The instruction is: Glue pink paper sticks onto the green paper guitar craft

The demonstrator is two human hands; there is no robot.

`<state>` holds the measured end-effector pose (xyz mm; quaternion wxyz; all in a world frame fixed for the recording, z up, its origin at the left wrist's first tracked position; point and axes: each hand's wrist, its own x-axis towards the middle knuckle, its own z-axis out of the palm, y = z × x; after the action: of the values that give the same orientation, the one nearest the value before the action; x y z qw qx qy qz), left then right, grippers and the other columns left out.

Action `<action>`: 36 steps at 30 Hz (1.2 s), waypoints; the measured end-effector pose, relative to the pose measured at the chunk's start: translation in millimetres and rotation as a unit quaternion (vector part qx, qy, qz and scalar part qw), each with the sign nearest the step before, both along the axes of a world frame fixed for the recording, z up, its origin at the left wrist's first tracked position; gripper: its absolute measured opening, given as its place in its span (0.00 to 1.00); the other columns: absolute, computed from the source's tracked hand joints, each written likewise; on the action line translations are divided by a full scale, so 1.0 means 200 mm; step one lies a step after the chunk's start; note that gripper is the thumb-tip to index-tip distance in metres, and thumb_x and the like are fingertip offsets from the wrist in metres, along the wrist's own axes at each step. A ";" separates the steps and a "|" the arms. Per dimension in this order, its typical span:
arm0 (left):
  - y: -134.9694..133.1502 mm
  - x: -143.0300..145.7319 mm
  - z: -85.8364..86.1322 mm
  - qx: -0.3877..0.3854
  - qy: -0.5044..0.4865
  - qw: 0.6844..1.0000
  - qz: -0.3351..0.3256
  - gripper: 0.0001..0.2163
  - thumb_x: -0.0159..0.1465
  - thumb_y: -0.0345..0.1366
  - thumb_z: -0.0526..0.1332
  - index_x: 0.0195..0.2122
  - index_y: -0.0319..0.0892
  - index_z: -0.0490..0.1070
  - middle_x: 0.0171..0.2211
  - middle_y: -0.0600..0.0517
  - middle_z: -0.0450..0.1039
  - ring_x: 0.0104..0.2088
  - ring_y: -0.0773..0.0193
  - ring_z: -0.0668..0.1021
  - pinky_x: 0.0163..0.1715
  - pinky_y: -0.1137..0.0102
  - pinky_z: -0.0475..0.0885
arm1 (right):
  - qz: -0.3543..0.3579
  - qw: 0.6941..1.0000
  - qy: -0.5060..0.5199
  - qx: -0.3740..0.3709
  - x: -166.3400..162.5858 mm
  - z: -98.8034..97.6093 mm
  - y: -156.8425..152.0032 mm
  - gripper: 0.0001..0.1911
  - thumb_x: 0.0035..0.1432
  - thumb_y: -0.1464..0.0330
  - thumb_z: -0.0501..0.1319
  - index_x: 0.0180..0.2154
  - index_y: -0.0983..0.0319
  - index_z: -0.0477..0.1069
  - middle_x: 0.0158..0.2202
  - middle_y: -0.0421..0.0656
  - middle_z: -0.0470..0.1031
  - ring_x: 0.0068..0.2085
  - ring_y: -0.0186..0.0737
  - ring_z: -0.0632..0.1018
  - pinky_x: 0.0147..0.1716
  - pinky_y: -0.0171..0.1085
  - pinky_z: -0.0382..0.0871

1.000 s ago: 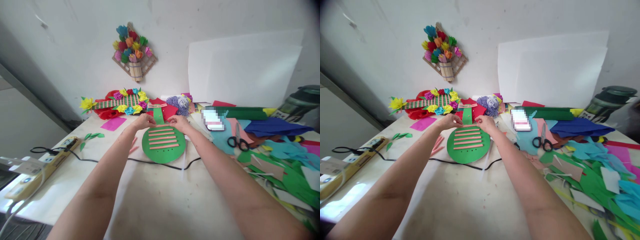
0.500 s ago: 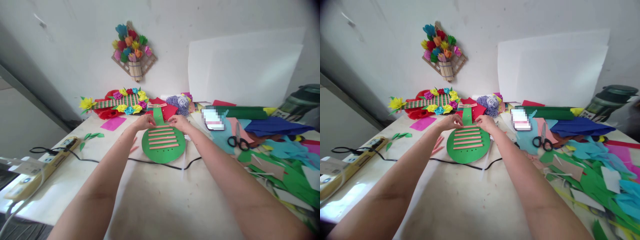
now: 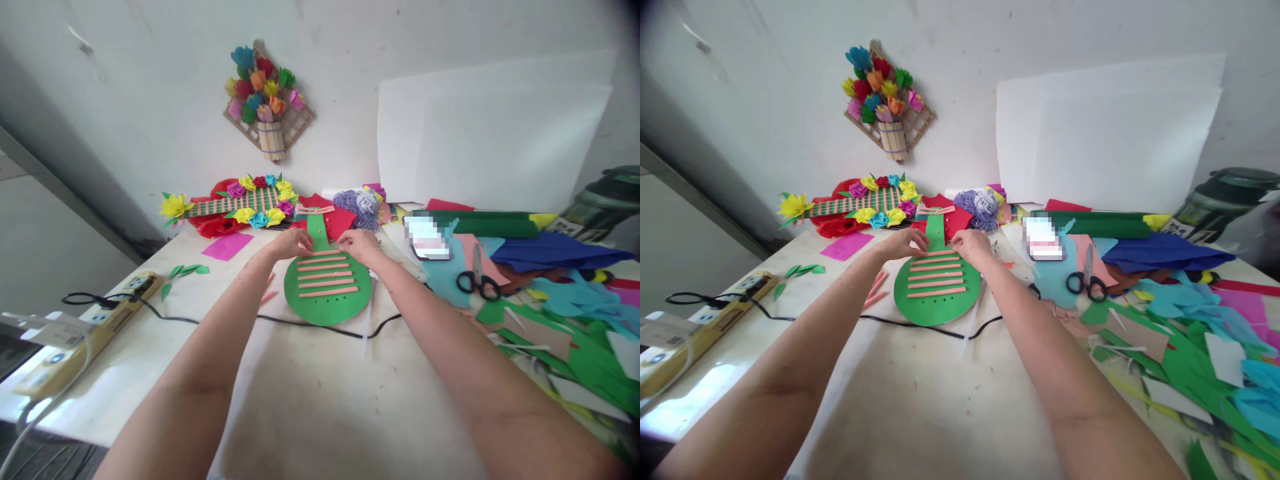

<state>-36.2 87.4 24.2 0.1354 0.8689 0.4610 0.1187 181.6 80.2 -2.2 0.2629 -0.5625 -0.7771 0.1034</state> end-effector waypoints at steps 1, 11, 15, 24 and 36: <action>0.00 0.00 0.00 -0.003 0.003 1.000 0.000 0.08 0.50 0.39 0.63 0.28 0.41 0.77 0.41 0.48 0.74 0.38 0.61 0.75 0.39 0.71 0.66 | -0.004 1.000 -0.006 0.000 0.00 0.01 -0.01 0.08 0.48 0.67 0.63 0.34 0.58 0.77 0.30 0.40 0.79 0.34 0.36 0.77 0.36 0.33 0.64; 0.00 0.01 0.01 -0.019 0.005 1.000 0.011 0.08 0.50 0.38 0.63 0.28 0.40 0.78 0.42 0.48 0.73 0.39 0.60 0.74 0.39 0.70 0.66 | -0.036 0.997 -0.061 -0.009 -0.01 0.03 -0.03 0.07 0.48 0.64 0.62 0.30 0.56 0.78 0.36 0.41 0.78 0.38 0.40 0.76 0.37 0.35 0.62; 0.00 0.00 0.01 -0.019 0.004 1.000 0.015 0.07 0.50 0.37 0.63 0.28 0.40 0.78 0.43 0.48 0.73 0.40 0.60 0.74 0.40 0.71 0.66 | -0.013 0.998 -0.062 -0.021 0.00 0.01 -0.01 0.08 0.49 0.63 0.61 0.31 0.57 0.78 0.37 0.41 0.78 0.39 0.39 0.75 0.37 0.34 0.62; 0.00 0.01 0.00 -0.012 0.002 1.000 0.023 0.07 0.49 0.37 0.64 0.26 0.41 0.78 0.41 0.48 0.73 0.39 0.61 0.74 0.38 0.72 0.66 | -0.002 0.997 -0.063 -0.043 0.00 0.00 -0.01 0.07 0.49 0.64 0.61 0.30 0.58 0.77 0.35 0.40 0.79 0.37 0.39 0.76 0.34 0.33 0.62; 0.01 0.02 -0.02 -0.005 0.015 0.999 0.034 0.06 0.48 0.37 0.65 0.26 0.42 0.78 0.42 0.49 0.71 0.38 0.61 0.73 0.37 0.72 0.66 | -0.022 0.993 -0.091 -0.069 -0.02 0.03 -0.03 0.08 0.48 0.65 0.61 0.30 0.58 0.78 0.35 0.41 0.79 0.37 0.40 0.77 0.33 0.32 0.63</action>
<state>-33.2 88.5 19.8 0.1285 0.8536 0.4933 0.1075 177.1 74.8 3.0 0.1537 -0.6035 -0.7761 0.0992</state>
